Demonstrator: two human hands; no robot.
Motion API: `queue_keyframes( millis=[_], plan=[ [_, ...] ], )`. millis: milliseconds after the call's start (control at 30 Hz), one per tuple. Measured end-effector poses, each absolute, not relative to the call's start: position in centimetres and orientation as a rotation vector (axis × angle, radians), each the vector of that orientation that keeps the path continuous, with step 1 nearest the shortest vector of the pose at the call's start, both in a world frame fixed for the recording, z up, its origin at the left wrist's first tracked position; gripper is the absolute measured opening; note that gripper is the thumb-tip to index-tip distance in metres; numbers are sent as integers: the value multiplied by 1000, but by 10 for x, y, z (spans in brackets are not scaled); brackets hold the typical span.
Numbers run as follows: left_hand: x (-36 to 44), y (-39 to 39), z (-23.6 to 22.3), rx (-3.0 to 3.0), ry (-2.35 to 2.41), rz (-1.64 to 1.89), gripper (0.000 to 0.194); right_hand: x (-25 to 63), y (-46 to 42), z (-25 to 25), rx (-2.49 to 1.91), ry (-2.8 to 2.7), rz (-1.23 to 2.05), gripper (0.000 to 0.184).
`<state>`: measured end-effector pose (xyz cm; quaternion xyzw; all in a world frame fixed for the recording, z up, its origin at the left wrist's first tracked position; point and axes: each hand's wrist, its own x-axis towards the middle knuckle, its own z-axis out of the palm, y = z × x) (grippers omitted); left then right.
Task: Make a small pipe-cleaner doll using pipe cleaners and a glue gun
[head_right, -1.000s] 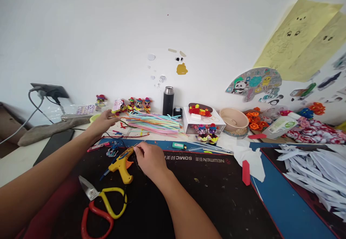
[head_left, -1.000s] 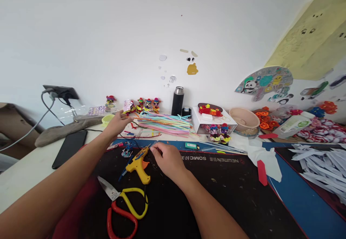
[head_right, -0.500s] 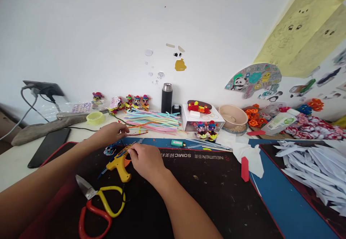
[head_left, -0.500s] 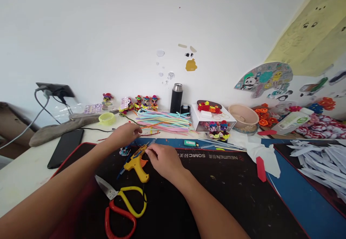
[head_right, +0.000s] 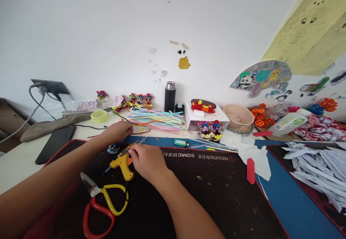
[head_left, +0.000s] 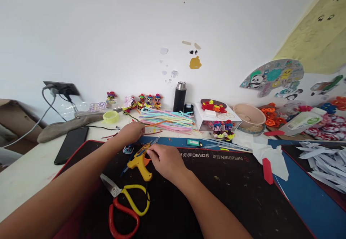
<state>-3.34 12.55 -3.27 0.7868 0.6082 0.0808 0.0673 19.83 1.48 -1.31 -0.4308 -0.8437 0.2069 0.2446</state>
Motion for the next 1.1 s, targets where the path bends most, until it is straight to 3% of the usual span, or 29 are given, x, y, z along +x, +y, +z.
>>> queue_keyframes(
  millis=[300, 633, 867, 1100],
  plan=[
    [-28, 113, -16, 2401, 1771, 461, 13, 199, 15, -11, -1171, -2276, 598, 19],
    [-19, 54, 40, 2056, 1580, 974, 31, 201, 20, -15, -1115, -1895, 936, 19],
    [-11, 32, 22, 1740, 1298, 900, 36, 199, 30, -23, -1059, -1455, 1367, 27],
    [-13, 28, 3, 1833, 1290, 804, 29, 197, 30, -28, -1033, -1415, 1429, 36]
  ],
)
